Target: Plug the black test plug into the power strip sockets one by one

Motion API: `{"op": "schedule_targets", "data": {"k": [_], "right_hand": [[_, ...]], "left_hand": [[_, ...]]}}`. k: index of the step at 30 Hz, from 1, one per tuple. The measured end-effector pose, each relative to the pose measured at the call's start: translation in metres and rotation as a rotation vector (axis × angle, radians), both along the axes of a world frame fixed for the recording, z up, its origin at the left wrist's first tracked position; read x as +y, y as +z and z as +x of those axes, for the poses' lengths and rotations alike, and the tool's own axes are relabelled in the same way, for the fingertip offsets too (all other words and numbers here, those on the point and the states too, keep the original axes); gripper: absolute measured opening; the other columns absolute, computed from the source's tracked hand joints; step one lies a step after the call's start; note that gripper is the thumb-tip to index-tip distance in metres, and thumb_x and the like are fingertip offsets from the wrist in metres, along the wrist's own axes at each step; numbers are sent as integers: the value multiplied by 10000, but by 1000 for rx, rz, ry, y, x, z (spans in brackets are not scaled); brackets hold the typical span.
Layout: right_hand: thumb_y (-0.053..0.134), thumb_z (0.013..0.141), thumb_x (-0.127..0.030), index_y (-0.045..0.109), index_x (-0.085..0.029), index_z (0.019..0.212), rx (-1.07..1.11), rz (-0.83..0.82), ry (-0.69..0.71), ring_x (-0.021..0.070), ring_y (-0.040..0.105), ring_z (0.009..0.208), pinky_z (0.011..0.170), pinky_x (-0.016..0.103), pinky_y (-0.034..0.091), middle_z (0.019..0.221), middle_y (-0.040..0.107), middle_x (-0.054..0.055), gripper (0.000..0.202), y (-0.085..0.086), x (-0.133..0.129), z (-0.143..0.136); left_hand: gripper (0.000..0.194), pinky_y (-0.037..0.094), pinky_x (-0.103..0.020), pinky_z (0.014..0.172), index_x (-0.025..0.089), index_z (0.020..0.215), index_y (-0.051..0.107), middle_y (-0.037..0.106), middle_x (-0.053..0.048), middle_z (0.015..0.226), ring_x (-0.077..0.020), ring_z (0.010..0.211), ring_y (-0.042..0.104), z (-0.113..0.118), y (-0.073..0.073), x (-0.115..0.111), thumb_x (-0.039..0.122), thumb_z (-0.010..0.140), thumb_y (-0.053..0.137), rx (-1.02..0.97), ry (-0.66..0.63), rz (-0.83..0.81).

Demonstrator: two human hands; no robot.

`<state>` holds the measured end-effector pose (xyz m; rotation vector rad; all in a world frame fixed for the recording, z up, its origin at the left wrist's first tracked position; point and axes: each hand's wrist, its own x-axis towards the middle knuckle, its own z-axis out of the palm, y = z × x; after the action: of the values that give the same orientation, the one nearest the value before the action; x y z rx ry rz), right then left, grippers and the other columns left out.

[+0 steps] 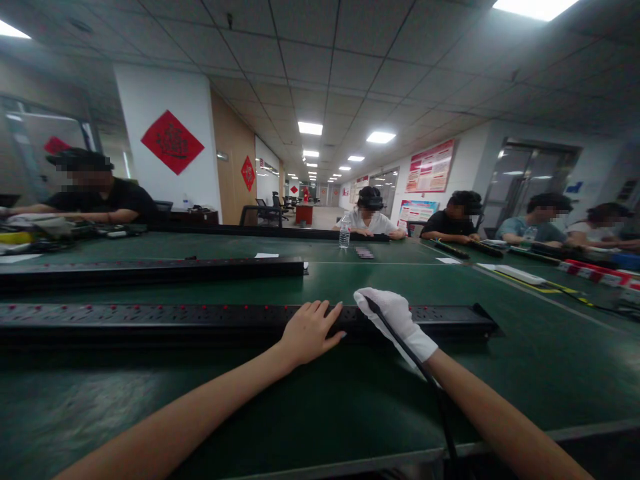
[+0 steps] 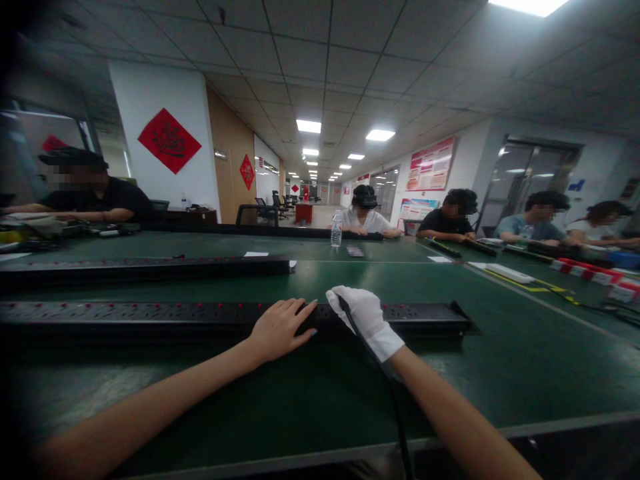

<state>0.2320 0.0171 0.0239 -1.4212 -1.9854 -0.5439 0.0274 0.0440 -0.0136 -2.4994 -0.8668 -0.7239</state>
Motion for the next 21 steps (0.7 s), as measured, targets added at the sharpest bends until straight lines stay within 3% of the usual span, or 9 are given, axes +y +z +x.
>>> {"op": "schedule_targets", "data": {"k": [6,10,12,15,21], "right_hand": [[419,880,-395,644,-235,939,70,9,77,160,624,859,813,248,437,927,680,35,282,5,-4,-1],[391,885,-418,615,-216,999,503,172,135,157,635,798,748,261,485,917,678,36,323,21,-5,1],[330,907,-410,598,-200,1038,661,222,236,161,627,868,787,273,486,963,668,40,364,26,-4,-1],[345,901,-413,604,-203,1071,609,13,326,162,628,889,814,278,487,961,675,26,374,23,-1,-6],[428,862,-437,646,-282,1031,247,-238,152,178,593,1003,896,288,452,1059,654,-29,316,5,11,-13]], "left_hand": [[510,424,-408,828,177,1258,419,549,-135,1128,-270,1029,523,-1,-1,1,478,848,392,-6,-8,21],[525,418,-411,837,177,1266,417,549,-137,1132,-275,1033,519,0,-3,1,487,842,394,-14,-5,18],[535,415,-410,841,176,1273,411,547,-137,1131,-276,1036,515,1,-2,0,489,840,394,-8,5,17],[531,414,-400,837,172,1274,409,549,-135,1112,-272,1028,513,0,-1,-2,476,840,396,12,24,13],[511,416,-389,826,167,1259,418,547,-133,1099,-263,1010,515,0,0,-3,468,847,382,27,19,5]]}}
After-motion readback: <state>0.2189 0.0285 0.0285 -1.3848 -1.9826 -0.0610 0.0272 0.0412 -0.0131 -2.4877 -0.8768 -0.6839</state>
